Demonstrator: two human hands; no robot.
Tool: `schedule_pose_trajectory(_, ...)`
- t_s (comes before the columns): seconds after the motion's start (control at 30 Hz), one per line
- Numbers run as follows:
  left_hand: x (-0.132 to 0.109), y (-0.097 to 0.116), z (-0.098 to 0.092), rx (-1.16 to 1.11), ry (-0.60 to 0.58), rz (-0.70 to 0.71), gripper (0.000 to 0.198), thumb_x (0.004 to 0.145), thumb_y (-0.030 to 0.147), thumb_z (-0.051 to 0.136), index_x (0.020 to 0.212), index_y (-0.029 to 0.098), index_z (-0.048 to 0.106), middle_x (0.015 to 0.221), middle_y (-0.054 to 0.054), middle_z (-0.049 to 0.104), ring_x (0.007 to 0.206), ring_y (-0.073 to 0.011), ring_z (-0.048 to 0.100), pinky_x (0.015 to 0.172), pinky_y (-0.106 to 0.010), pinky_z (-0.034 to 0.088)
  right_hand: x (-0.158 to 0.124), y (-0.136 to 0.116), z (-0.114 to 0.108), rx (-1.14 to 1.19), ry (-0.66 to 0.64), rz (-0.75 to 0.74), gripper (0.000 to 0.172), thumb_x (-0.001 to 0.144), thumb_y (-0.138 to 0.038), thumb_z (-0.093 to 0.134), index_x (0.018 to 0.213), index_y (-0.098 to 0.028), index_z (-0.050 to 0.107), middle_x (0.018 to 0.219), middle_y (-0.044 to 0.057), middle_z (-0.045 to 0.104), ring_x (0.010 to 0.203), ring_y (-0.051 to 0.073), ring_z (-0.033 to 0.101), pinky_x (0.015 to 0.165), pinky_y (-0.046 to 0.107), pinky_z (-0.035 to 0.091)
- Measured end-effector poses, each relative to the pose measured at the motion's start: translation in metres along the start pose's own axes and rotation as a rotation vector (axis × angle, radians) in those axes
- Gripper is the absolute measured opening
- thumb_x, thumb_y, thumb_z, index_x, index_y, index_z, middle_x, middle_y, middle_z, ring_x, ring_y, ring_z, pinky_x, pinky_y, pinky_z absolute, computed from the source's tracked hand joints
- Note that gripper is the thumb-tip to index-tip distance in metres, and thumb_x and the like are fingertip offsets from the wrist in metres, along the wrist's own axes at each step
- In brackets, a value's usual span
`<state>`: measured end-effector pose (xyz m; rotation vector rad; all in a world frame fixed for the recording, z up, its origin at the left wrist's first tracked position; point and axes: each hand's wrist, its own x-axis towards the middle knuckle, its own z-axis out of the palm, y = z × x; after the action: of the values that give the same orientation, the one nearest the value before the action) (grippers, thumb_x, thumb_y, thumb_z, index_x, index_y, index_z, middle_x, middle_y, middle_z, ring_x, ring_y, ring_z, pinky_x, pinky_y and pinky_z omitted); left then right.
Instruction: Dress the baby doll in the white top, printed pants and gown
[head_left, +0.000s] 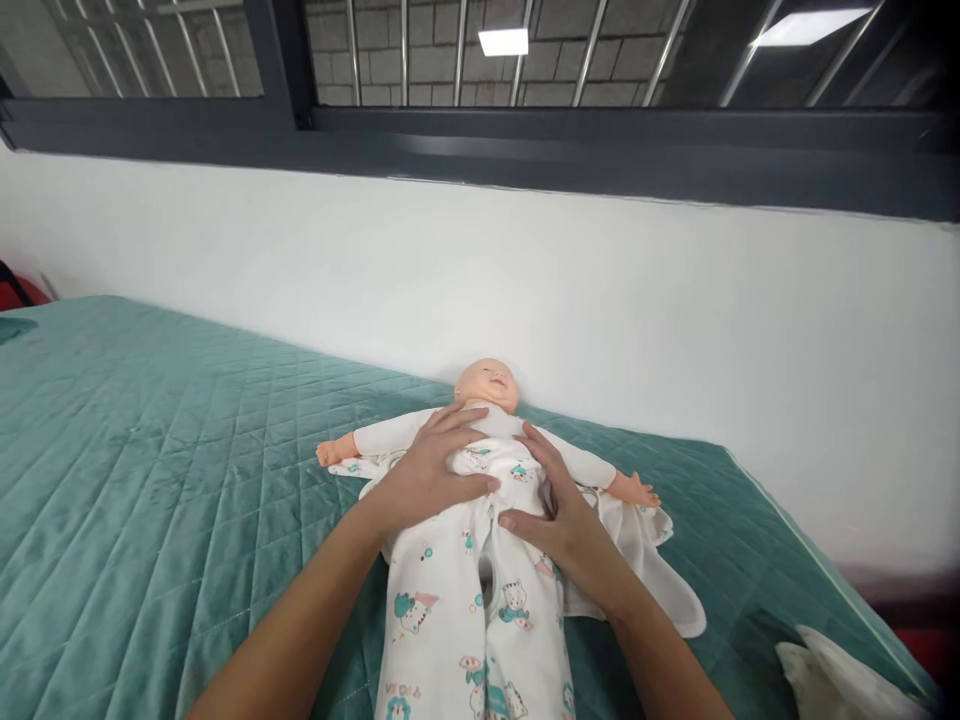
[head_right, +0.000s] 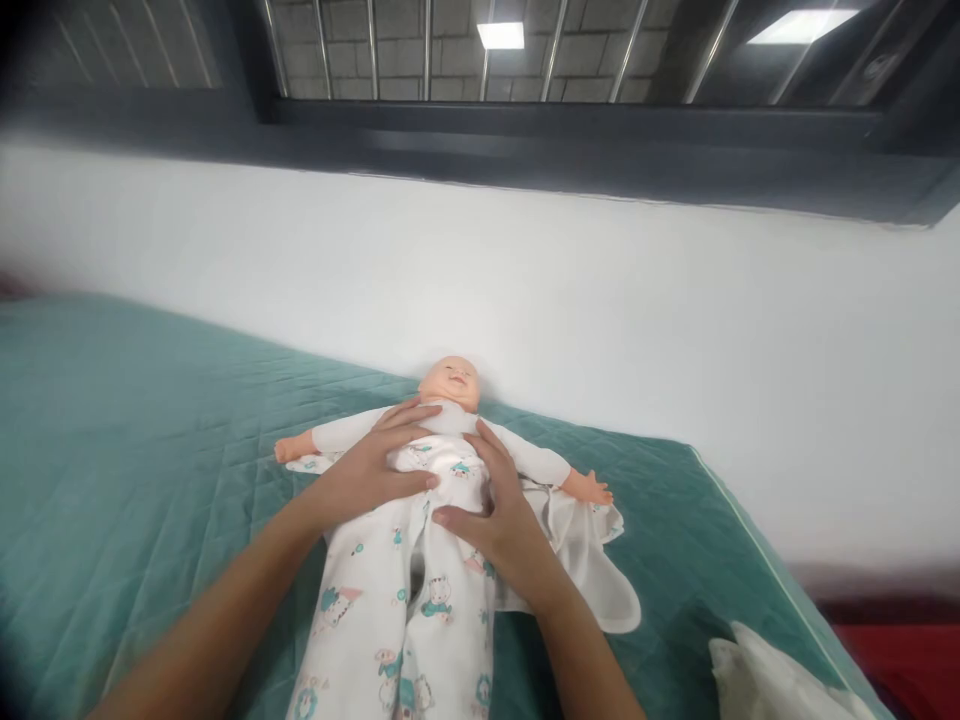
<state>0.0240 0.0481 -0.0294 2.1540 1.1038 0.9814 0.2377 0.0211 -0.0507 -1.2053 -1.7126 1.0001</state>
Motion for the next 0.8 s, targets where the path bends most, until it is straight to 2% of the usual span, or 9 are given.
schedule_pose_trajectory(0.1, -0.002, 0.005, 0.008, 0.127, 0.118, 0.100, 0.015, 0.086, 0.028, 0.065, 0.098, 0.027, 0.072, 0.147, -0.001, 0.050, 0.146, -0.0295, 0.026, 0.118, -0.051, 0.032, 0.000, -0.002, 0.001, -0.071, 0.035, -0.047, 0.067, 0.074, -0.038, 0.079, 0.134, -0.036, 0.048, 0.164, 0.001, 0.015, 0.151, 0.027, 0.015, 0.120, 0.052, 0.026)
schedule_pose_trajectory(0.17, -0.004, 0.006, 0.013, 0.239, 0.217, 0.246, 0.016, 0.086, 0.018, 0.060, 0.093, 0.026, 0.072, 0.136, -0.002, 0.059, 0.137, -0.0279, 0.037, 0.112, -0.049, 0.037, -0.001, -0.002, 0.002, -0.112, 0.072, -0.086, 0.056, 0.073, -0.036, 0.079, 0.123, -0.033, 0.052, 0.162, 0.003, 0.018, 0.150, 0.029, 0.019, 0.117, 0.051, 0.031)
schedule_pose_trajectory(0.27, -0.007, 0.006, 0.019, 0.368, 0.336, 0.454, 0.024, 0.086, 0.007, 0.052, 0.095, 0.024, 0.067, 0.106, -0.004, 0.068, 0.107, -0.0218, 0.054, 0.097, -0.042, 0.045, -0.003, -0.004, 0.008, -0.206, 0.185, -0.178, 0.038, 0.074, -0.036, 0.078, 0.102, -0.029, 0.054, 0.155, 0.005, 0.030, 0.143, 0.030, 0.031, 0.109, 0.048, 0.040)
schedule_pose_trajectory(0.33, -0.008, 0.005, 0.021, 0.401, 0.376, 0.510, 0.022, 0.088, 0.008, 0.049, 0.097, 0.022, 0.064, 0.094, -0.004, 0.067, 0.091, -0.0192, 0.055, 0.083, -0.037, 0.046, -0.004, -0.006, 0.013, -0.303, 0.284, -0.247, 0.030, 0.075, -0.034, 0.076, 0.092, -0.027, 0.052, 0.141, 0.008, 0.043, 0.132, 0.029, 0.044, 0.100, 0.045, 0.046)
schedule_pose_trajectory(0.43, -0.010, 0.004, 0.023, 0.375, 0.388, 0.526, 0.017, 0.091, 0.011, 0.047, 0.098, 0.019, 0.060, 0.092, -0.006, 0.066, 0.084, -0.0188, 0.053, 0.074, -0.035, 0.044, -0.007, -0.008, 0.020, -0.459, 0.374, -0.359, 0.020, 0.081, -0.026, 0.070, 0.085, -0.025, 0.050, 0.110, 0.008, 0.056, 0.106, 0.026, 0.055, 0.085, 0.041, 0.048)
schedule_pose_trajectory(0.57, -0.012, 0.004, 0.025, 0.341, 0.377, 0.509, 0.011, 0.086, 0.013, 0.050, 0.091, 0.019, 0.057, 0.082, -0.005, 0.064, 0.077, -0.0191, 0.052, 0.071, -0.035, 0.042, -0.009, -0.008, 0.019, -0.620, 0.370, -0.525, 0.016, 0.087, -0.024, 0.063, 0.080, -0.025, 0.048, 0.078, 0.002, 0.057, 0.079, 0.021, 0.053, 0.073, 0.036, 0.044)
schedule_pose_trajectory(0.7, -0.012, 0.004, 0.025, 0.424, 0.316, 0.396, 0.008, 0.080, 0.016, 0.052, 0.081, 0.021, 0.058, 0.070, -0.002, 0.062, 0.072, -0.0187, 0.054, 0.071, -0.035, 0.040, -0.008, -0.003, 0.011, -0.716, 0.341, -0.540, 0.024, 0.090, -0.033, 0.061, 0.072, -0.024, 0.047, 0.066, 0.000, 0.054, 0.068, 0.020, 0.050, 0.066, 0.033, 0.040)
schedule_pose_trajectory(0.8, -0.015, 0.002, 0.020, 0.523, 0.237, 0.300, 0.010, 0.085, 0.020, 0.051, 0.079, 0.022, 0.059, 0.070, -0.002, 0.064, 0.074, -0.0186, 0.056, 0.075, -0.036, 0.039, -0.006, 0.004, 0.005, -0.758, 0.291, -0.537, 0.022, 0.090, -0.038, 0.061, 0.074, -0.023, 0.054, 0.069, 0.001, 0.060, 0.069, 0.020, 0.054, 0.065, 0.032, 0.039)
